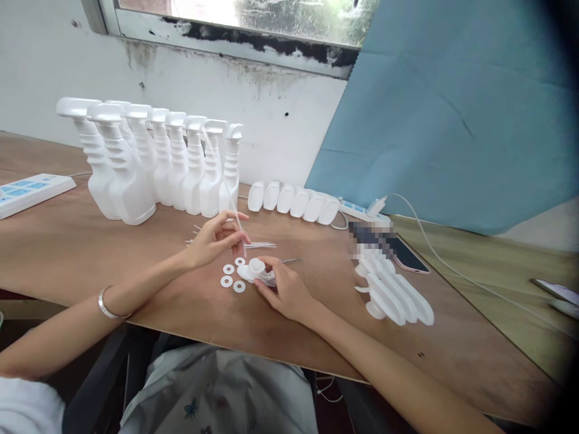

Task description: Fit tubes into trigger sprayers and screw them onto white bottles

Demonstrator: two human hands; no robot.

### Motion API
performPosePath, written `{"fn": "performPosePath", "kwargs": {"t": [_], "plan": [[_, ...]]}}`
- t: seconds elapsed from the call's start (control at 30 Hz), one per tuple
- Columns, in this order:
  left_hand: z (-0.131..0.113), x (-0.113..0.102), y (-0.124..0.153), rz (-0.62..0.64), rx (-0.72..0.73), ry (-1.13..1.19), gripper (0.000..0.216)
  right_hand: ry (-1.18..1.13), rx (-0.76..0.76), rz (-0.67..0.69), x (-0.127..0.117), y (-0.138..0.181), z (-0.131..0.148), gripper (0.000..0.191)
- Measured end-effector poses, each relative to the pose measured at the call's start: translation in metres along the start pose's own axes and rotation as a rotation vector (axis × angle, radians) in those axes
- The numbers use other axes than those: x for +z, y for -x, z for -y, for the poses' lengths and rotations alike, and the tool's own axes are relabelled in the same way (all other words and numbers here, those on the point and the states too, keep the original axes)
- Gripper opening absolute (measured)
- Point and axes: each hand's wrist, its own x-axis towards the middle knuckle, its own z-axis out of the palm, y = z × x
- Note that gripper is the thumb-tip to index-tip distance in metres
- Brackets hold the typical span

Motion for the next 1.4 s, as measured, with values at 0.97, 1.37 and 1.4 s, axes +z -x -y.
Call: {"fn": "performPosePath", "kwargs": {"t": [0.97, 1.37, 1.4], "plan": [[0.006, 0.017, 0.006, 0.08, 0.015, -0.05, 0.012, 0.004, -0.012, 0.006, -0.001, -0.001, 0.001, 0.037], [-0.006, 0.011, -0.004, 0.237, -0.032, -0.185, 0.01, 0.014, -0.011, 0.021, 0.0, 0.0, 0.0, 0.032], [-0.008, 0.01, -0.004, 0.249, -0.033, -0.192, 0.01, 0.007, -0.014, 0.021, 0.0, 0.0, 0.0, 0.032]]}}
